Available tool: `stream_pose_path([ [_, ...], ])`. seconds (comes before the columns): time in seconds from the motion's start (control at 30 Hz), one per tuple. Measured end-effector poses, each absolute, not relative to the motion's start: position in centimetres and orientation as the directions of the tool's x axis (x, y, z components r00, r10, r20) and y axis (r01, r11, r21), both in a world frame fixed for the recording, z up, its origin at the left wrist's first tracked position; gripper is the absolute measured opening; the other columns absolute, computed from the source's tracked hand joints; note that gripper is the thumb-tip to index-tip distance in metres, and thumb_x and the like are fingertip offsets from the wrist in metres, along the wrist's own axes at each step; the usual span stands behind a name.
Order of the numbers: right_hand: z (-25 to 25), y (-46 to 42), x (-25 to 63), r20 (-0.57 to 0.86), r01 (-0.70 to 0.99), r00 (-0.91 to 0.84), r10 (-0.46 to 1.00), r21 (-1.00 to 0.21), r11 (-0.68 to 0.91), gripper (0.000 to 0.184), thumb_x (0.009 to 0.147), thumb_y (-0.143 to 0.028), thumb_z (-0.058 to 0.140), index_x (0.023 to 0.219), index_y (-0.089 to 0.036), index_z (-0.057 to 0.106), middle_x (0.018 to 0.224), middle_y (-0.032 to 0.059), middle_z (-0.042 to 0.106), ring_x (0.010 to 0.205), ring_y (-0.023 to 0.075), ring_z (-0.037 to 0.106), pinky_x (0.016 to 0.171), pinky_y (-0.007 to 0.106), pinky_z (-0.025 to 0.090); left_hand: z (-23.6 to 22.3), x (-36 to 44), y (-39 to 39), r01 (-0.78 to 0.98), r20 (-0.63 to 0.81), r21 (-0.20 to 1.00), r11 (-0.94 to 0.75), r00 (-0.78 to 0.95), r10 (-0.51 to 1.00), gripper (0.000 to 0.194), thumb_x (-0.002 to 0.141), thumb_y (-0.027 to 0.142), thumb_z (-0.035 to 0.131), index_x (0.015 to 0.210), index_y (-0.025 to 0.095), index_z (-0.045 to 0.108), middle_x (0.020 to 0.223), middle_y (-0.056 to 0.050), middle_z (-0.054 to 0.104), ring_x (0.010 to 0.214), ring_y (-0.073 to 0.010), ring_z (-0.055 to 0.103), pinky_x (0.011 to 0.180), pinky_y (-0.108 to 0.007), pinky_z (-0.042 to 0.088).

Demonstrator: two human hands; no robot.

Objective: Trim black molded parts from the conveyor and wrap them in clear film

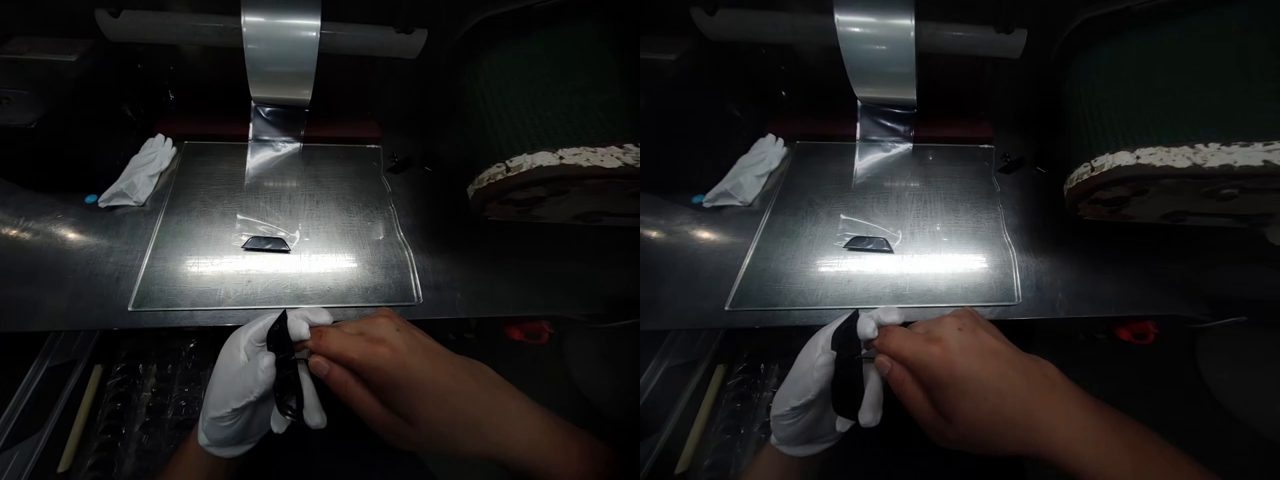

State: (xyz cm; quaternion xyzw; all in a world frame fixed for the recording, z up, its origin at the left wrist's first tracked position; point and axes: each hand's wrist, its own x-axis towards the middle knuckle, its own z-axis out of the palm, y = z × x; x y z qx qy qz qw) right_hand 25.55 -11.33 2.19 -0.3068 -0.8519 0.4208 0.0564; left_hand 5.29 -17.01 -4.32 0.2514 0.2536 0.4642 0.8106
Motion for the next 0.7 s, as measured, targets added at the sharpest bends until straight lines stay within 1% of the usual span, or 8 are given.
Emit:
stream_pose_path([
  [0.1,2.6,-11.6,25.4,-0.237,0.532,-0.779,0.581,-0.74,0.412,0.019,0.112,-0.027,0.043,0.116,-0.027,0.061,0.1,-0.0031,0.073,0.085,0.0157,0.07,0.073,0.029,0.047,-4.4,5.4,-17.2,-0.622,-0.171,0.665,0.413,0.412,0.895,0.042,0.099,0.052,0.062,0.128,0.022,0.068,0.063,-0.003,0.071,0.036,-0.0032,0.038,0.038,-0.012,0.035],
  [0.2,2.7,-11.8,25.1,-0.285,0.561,-0.757,0.588,-0.745,0.361,0.021,0.113,-0.03,0.04,0.113,-0.027,0.06,0.097,-0.0044,0.071,0.081,0.0141,0.067,0.075,0.03,0.046,-4.3,5.2,-17.3,-0.598,-0.193,0.686,0.415,0.4,0.896,0.041,0.098,0.053,0.063,0.126,0.023,0.069,0.064,-0.004,0.072,0.038,-0.0046,0.043,0.039,-0.012,0.035],
  [0.27,2.6,-12.0,25.0,-0.292,0.562,-0.754,0.588,-0.751,0.347,0.021,0.113,-0.031,0.039,0.113,-0.026,0.06,0.096,-0.0043,0.07,0.08,0.0142,0.066,0.075,0.03,0.045,-4.1,5.1,-17.3,-0.581,-0.21,0.689,0.433,0.412,0.887,0.042,0.098,0.054,0.064,0.127,0.023,0.069,0.064,-0.006,0.074,0.038,-0.0054,0.046,0.04,-0.012,0.034],
  [0.4,2.4,-12.3,25.2,-0.262,0.538,-0.764,0.589,-0.762,0.36,0.022,0.112,-0.028,0.039,0.116,-0.026,0.061,0.096,-0.0047,0.071,0.08,0.0141,0.067,0.073,0.03,0.046,-3.9,5.2,-17.4,-0.602,-0.213,0.671,0.432,0.402,0.891,0.04,0.097,0.053,0.066,0.124,0.025,0.072,0.066,-0.007,0.076,0.036,-0.0042,0.046,0.039,-0.011,0.031],
  [0.47,2.3,-12.5,25.4,-0.24,0.527,-0.774,0.586,-0.756,0.387,0.023,0.112,-0.027,0.04,0.122,-0.027,0.061,0.099,-0.0049,0.073,0.082,0.0143,0.069,0.074,0.03,0.047,-3.9,5.2,-17.6,-0.63,-0.218,0.656,0.416,0.37,0.903,0.038,0.097,0.052,0.066,0.122,0.025,0.074,0.068,-0.008,0.077,0.037,-0.0039,0.046,0.038,-0.01,0.03],
  [0.6,2.0,-13.0,25.7,-0.142,0.489,-0.788,0.599,-0.736,0.468,0.033,0.111,-0.028,0.044,0.142,-0.029,0.058,0.115,-0.004,0.077,0.093,0.016,0.074,0.078,0.029,0.051,-4.2,4.8,-17.8,-0.668,-0.246,0.609,0.427,0.352,0.903,0.036,0.099,0.046,0.064,0.127,0.024,0.074,0.072,-0.011,0.079,0.041,-0.005,0.049,0.041,-0.01,0.033],
  [0.7,2.0,-13.2,25.7,-0.072,0.464,-0.772,0.632,-0.743,0.482,0.036,0.111,-0.027,0.046,0.145,-0.027,0.057,0.126,-0.0037,0.075,0.1,0.0148,0.074,0.08,0.026,0.053,-4.3,4.6,-17.8,-0.674,-0.21,0.614,0.411,0.361,0.908,0.038,0.101,0.045,0.062,0.129,0.023,0.072,0.073,-0.012,0.079,0.04,-0.0045,0.047,0.041,-0.011,0.032],
])
